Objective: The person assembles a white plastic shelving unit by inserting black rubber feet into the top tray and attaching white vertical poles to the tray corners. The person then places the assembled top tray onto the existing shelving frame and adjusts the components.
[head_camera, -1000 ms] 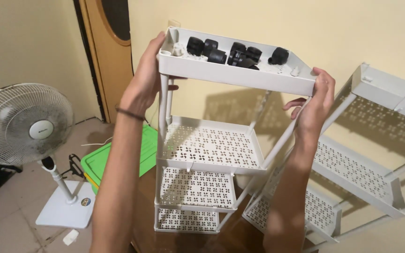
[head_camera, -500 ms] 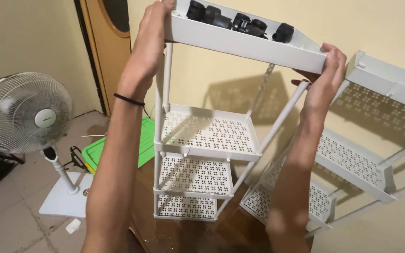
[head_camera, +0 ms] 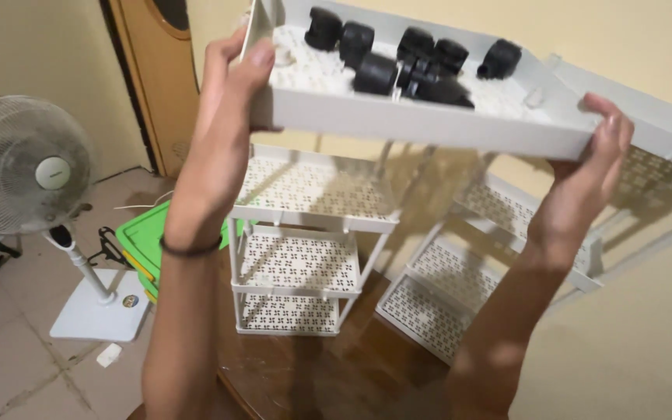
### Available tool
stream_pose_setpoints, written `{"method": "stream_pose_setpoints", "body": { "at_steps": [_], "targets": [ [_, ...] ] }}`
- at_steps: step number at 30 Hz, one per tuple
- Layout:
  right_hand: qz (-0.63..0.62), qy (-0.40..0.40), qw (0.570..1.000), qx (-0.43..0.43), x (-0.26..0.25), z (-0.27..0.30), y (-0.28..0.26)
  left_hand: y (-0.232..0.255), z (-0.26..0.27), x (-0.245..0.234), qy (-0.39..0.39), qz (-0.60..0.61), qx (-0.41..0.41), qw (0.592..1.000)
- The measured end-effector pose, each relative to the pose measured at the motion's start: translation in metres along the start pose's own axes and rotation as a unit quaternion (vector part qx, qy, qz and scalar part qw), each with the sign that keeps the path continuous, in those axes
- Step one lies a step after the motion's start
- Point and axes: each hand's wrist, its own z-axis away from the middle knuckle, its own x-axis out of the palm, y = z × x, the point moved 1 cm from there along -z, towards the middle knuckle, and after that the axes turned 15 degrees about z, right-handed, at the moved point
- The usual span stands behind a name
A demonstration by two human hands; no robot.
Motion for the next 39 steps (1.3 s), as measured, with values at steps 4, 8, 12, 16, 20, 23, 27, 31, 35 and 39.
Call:
{"method": "stream_pose_setpoints", "body": {
  "at_steps": [4,8,12,16,20,23,27,31,35,39],
  "targets": [
    [-0.068,0.0,0.997,0.03,-0.044,0.04,-0.002,-0.003,0.041,0.021,0.001,0.002,-0.024,1.0],
    [-0.081,0.023,0.993,0.085,-0.079,0.077,0.005,-0.017,0.078,0.033,-0.003,0.01,-0.062,0.998],
    [-0.135,0.013,0.981,0.136,-0.107,0.111,0.019,-0.041,0.108,0.036,-0.013,-0.003,-0.104,0.994],
    [-0.154,0.017,0.967,0.204,-0.126,0.154,0.039,-0.072,0.14,0.034,-0.021,-0.039,-0.128,0.991],
    [-0.106,-0.003,0.961,0.255,-0.137,0.193,0.068,-0.106,0.172,0.028,-0.046,-0.034,-0.146,0.988],
    [-0.11,-0.037,0.958,0.261,-0.145,0.23,0.09,-0.133,0.196,0.022,-0.056,-0.075,-0.185,0.978],
    [-0.006,-0.05,0.924,0.379,-0.156,0.281,0.134,-0.174,0.234,0.014,-0.06,-0.135,-0.247,0.958],
    [0.071,-0.09,0.878,0.466,-0.161,0.342,0.182,-0.223,0.286,0.003,-0.04,-0.15,-0.317,0.936],
    [0.124,-0.125,0.829,0.531,-0.164,0.418,0.232,-0.278,0.351,-0.024,-0.04,-0.117,-0.313,0.942],
    [0.14,-0.18,0.814,0.533,-0.155,0.495,0.273,-0.339,0.429,-0.052,0.028,-0.021,-0.418,0.908]
  ]
}}
